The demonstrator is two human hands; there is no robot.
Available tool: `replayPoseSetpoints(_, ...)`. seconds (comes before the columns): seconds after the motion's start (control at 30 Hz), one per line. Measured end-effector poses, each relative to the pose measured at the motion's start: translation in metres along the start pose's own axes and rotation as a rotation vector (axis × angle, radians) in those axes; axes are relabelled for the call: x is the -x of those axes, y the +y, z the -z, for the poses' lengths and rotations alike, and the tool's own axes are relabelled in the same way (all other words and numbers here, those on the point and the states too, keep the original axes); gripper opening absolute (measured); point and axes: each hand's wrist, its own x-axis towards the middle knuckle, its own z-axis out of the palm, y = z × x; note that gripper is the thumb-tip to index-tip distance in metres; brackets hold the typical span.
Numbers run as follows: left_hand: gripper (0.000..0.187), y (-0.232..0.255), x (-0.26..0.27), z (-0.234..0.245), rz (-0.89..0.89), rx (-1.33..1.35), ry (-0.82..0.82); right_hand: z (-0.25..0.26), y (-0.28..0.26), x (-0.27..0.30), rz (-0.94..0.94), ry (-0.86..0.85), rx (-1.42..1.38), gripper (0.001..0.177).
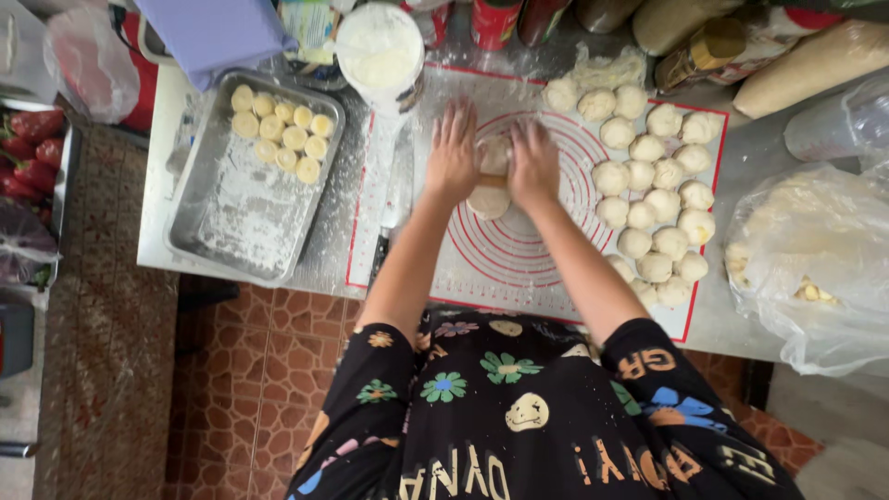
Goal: The person rolls dough balls into flat circular sheets using a rolling pin on a silicone mat. They repeatedly flatten each piece, adjust its position, and place the finished sheets into a metal tray. The person also uses a knife to trim the edges of the rolled dough.
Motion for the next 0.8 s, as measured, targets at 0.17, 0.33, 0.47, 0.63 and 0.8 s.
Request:
replayPoseSetpoints(0.17, 0.072, 0.006, 0.035, -0.003, 0.006, -0.004, -0.031, 0.005, -0.013, 0.026, -0.055, -0.167, 0.061, 0.072)
replayPoseSetpoints(0.33, 0.074, 0.015, 0.086, 0.003, -0.011, -0.027, -0.086, 0.025, -0.035, 0.069, -0.081, -0.31, 0.055, 0.085)
replayPoseSetpoints(0.47, 0.071, 0.021, 0.127, 0.009, -0.041, -0.013, -0.089, 0.042, -0.048, 0.102, -0.072, -0.355, -0.011, 0.082)
replayPoseSetpoints(0.63, 0.071, 0.027, 0.163, 0.019, -0.044, 0.002, -0.125, 0.06, -0.051, 0.139, -0.023, -0.45, -0.017, 0.079)
replayPoseSetpoints(0.8, 0.06, 0.035, 0.162, 0.04, -0.034, -0.105, -0.228, 0.072, -0.035, 0.131, 0.044, -0.449, -0.05, 0.064)
